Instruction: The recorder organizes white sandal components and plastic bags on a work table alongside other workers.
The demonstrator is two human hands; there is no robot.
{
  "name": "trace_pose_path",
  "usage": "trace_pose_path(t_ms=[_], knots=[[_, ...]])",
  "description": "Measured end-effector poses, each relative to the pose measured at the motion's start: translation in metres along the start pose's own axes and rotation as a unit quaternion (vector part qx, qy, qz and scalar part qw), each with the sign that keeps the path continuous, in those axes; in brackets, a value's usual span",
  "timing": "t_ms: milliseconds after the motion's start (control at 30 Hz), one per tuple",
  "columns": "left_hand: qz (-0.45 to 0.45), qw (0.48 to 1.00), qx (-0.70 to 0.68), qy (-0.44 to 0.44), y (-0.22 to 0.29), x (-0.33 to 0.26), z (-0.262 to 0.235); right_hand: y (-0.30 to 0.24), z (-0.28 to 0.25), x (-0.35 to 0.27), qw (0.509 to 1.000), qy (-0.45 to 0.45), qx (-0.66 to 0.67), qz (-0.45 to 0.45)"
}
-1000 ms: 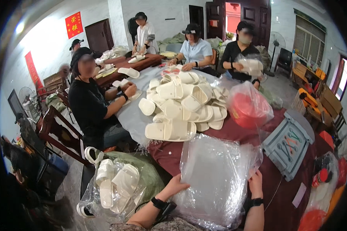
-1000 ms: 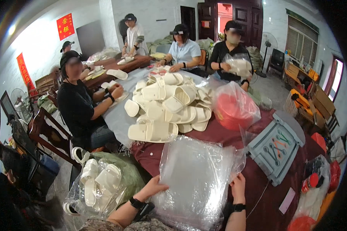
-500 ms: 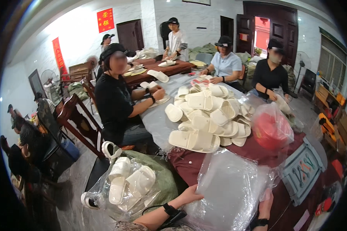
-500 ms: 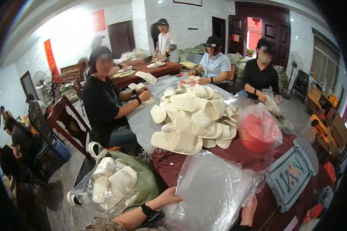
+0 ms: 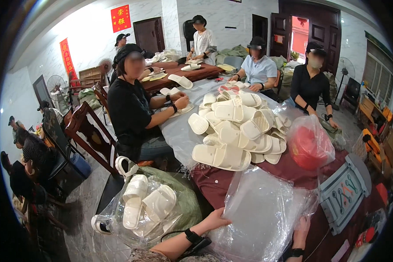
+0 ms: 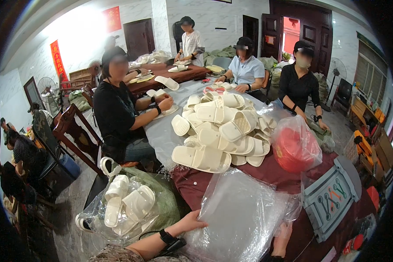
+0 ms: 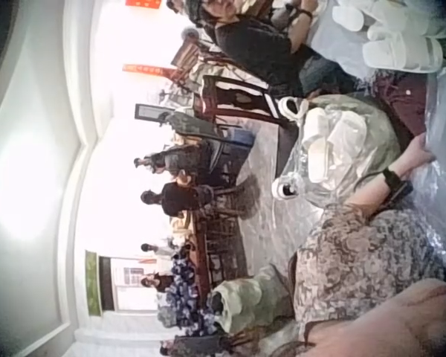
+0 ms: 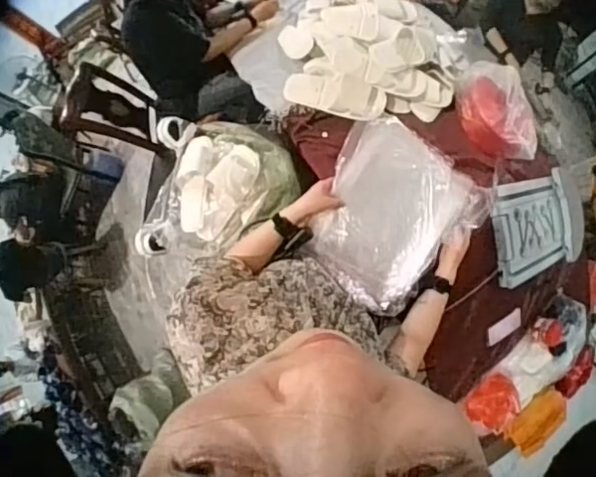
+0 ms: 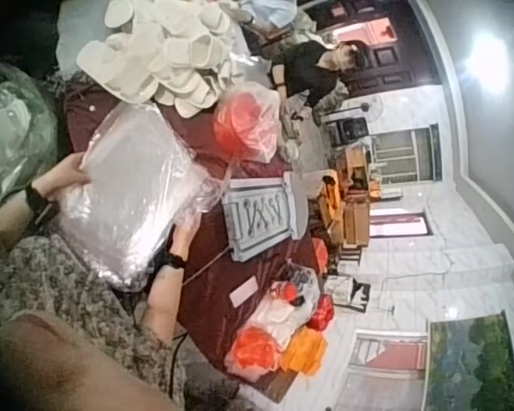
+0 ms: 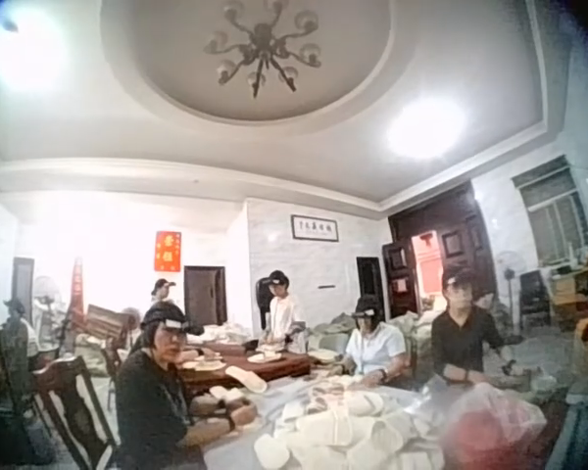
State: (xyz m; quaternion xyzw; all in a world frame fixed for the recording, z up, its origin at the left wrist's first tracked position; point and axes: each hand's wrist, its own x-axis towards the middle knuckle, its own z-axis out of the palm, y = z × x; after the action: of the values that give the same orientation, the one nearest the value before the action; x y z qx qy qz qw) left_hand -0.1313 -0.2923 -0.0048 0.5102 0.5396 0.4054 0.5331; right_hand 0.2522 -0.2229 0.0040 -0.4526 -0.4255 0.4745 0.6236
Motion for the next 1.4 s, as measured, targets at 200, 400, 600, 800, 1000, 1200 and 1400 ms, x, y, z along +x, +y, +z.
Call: trace_pose_path(t_ms=[200,400,600,800,1000,1200,1400], knots=[[0.0,1.0,-0.017,0.001,-0.003,0.003,0.001,0.013,-0.018,0.003,0.994,0.01,-0.105,0.025],[0.006,1.0,-0.003,0.007,-0.008,-0.005,0.001,0.025,-0.031,-0.003,0.987,-0.019,-0.158,0.007],[-0.01,1.0,0.005,0.0,-0.001,-0.003,0.001,0.035,-0.048,-0.011,0.975,-0.03,-0.222,0.0],[-0.008,1.0,-0.014,0.026,0.01,-0.005,-0.008,0.012,-0.007,0.001,0.993,0.04,-0.039,0.108],[-0.027,0.999,-0.022,0.008,0.013,0.005,-0.001,-0.019,0.006,0.001,0.993,0.088,0.076,0.033],[-0.044,0.999,-0.028,0.006,0.013,-0.004,0.003,-0.075,-0.005,-0.022,0.989,0.048,0.137,-0.01],[-0.039,0.998,-0.044,0.011,0.014,-0.007,0.0,-0.136,0.048,-0.072,0.993,-0.087,0.051,-0.058]])
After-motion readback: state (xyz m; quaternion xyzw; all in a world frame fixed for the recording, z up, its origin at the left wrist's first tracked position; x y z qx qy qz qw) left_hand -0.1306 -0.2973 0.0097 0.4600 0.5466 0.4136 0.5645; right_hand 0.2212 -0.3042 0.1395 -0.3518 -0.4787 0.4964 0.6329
